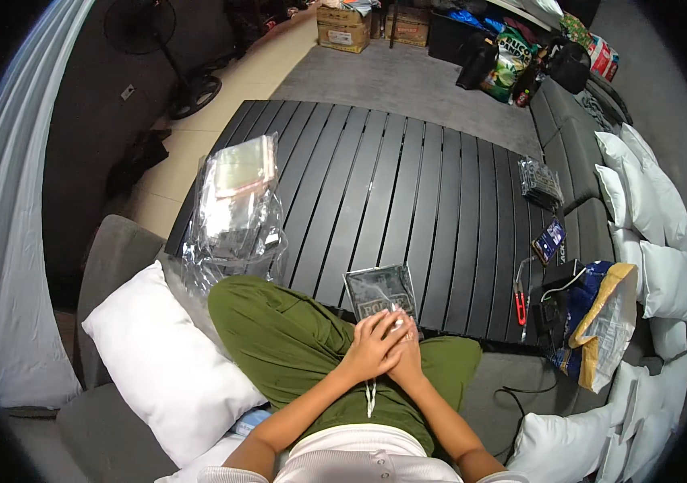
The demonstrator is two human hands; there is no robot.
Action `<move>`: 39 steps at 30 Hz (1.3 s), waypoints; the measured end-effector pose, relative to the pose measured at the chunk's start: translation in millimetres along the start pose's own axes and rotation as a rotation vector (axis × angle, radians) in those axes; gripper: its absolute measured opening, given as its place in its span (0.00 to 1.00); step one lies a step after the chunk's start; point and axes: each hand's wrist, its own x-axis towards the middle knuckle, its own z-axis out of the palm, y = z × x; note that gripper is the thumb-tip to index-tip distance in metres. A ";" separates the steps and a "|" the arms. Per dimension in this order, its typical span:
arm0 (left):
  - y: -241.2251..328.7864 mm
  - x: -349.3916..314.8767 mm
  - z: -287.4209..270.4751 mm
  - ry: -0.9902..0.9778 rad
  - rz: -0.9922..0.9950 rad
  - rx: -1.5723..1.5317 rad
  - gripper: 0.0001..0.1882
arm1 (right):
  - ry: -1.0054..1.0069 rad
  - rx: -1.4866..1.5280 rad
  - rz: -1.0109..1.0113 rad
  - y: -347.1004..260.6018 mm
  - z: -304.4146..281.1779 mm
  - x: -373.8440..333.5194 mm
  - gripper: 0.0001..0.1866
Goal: The recorder is seen packing a small black pouch labeled 'POLICE' into a clear plastic bag while sitting at a table.
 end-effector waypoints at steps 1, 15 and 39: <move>-4.1 1.3 4.6 0.019 0.042 0.038 0.23 | -0.049 0.031 0.056 9.0 10.0 -3.4 0.32; -9.2 23.0 17.3 0.031 0.189 0.148 0.13 | -0.087 -0.052 0.155 10.8 17.7 -0.4 0.31; 4.8 43.4 14.4 0.162 0.180 0.010 0.06 | 0.127 -0.219 0.000 30.4 24.4 32.0 0.22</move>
